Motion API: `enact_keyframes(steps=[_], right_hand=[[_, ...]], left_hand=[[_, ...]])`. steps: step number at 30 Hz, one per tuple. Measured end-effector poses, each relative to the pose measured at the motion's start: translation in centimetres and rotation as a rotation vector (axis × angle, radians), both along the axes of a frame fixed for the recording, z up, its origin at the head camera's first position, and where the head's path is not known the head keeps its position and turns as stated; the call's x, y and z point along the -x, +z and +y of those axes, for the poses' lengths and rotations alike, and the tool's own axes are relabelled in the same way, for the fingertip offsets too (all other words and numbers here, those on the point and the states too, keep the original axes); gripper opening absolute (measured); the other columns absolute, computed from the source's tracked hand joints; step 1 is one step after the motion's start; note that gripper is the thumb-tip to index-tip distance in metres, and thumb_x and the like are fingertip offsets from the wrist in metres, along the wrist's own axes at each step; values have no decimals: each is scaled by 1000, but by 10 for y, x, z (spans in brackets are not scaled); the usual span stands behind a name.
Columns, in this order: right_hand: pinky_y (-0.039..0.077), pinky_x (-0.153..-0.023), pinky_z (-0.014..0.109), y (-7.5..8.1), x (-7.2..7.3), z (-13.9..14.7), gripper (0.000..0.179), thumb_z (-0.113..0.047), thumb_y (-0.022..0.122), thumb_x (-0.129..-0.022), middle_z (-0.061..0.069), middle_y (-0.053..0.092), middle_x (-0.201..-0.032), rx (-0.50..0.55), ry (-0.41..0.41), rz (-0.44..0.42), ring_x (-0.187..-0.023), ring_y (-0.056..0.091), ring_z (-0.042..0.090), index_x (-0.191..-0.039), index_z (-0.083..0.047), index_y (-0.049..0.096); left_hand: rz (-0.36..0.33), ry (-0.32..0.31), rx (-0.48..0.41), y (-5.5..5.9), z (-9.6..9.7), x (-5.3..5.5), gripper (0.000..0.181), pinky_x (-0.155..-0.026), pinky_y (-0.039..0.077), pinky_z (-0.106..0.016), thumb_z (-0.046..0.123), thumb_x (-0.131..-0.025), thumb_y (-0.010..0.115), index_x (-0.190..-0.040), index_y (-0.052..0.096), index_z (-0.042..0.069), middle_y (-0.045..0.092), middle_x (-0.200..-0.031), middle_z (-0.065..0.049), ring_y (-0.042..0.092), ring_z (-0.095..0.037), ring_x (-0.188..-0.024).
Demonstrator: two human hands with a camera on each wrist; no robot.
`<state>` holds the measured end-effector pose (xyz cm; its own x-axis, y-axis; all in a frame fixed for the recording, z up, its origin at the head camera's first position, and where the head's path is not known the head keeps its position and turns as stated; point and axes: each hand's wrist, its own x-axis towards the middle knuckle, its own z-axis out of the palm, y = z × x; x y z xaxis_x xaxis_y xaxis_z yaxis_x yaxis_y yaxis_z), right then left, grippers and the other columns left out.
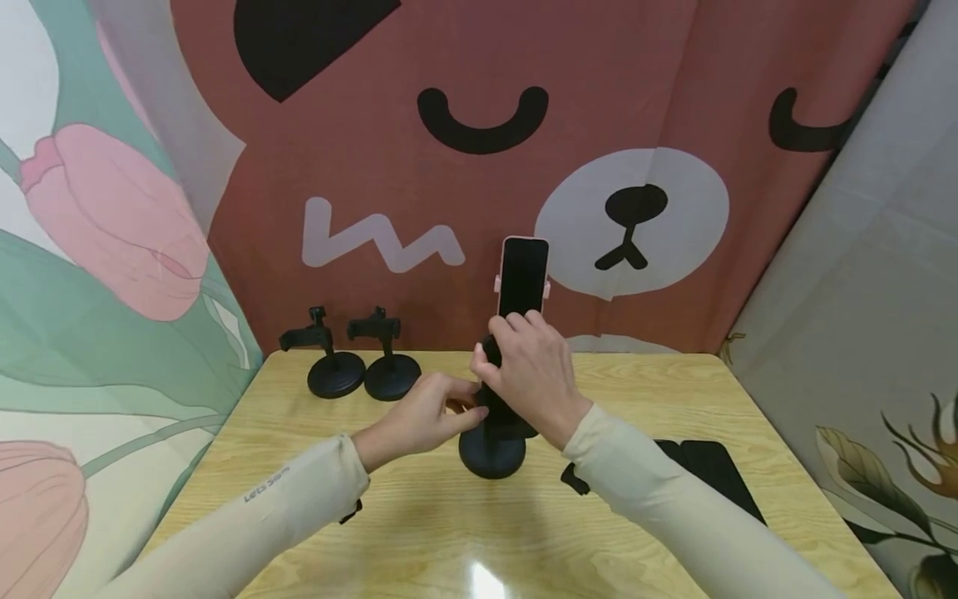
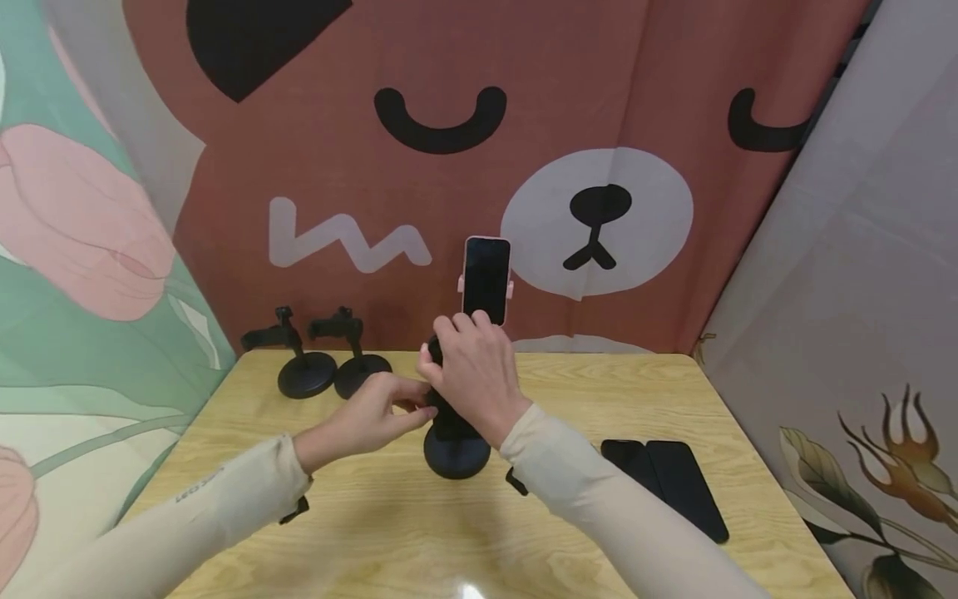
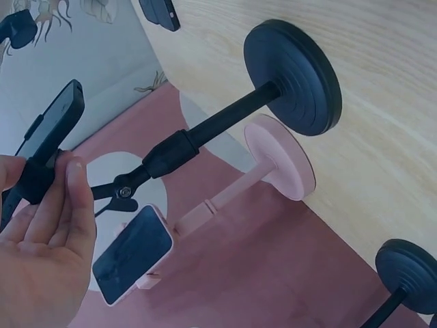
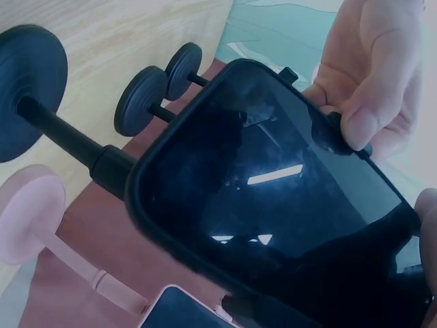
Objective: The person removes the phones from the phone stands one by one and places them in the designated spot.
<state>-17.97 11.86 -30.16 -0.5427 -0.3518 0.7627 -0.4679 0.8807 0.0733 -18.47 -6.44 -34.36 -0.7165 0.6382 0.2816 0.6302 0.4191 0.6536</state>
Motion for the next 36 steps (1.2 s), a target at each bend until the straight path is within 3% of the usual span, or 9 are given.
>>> enact_keyframes(steps=[8,15,21,36], right_hand=[[29,-50,23,0,4,3,21,-25,70,-88,2,48,-59,-12,57,10,-57,38,16,-77,-9,62],[28,-50,22,-2,5,8,21,-23,71,-87,1,46,-58,-27,92,33,-56,38,15,-74,-10,60],[27,-49,22,-3,6,13,23,-23,71,-87,0,45,-57,-34,116,46,-54,37,15,-72,-11,58],[25,-48,20,-4,11,19,23,-22,69,-86,0,42,-56,-24,182,44,-52,35,14,-71,-11,55]], left_hand=[[-16,-11,-19,0,-1,-1,13,-75,57,-22,14,-98,64,-100,77,10,78,-91,0,69,-3,-78],[-38,-27,-27,2,0,-1,14,-70,55,-21,13,-97,65,-103,77,9,79,-94,-8,68,-4,-76],[-56,-30,-51,0,1,-3,25,-76,57,-18,11,-97,65,-120,75,6,79,-105,-10,74,-10,-88],[-45,-44,-67,-3,-1,-2,31,-79,58,-19,12,-98,65,-128,71,9,78,-110,-8,75,-12,-92]])
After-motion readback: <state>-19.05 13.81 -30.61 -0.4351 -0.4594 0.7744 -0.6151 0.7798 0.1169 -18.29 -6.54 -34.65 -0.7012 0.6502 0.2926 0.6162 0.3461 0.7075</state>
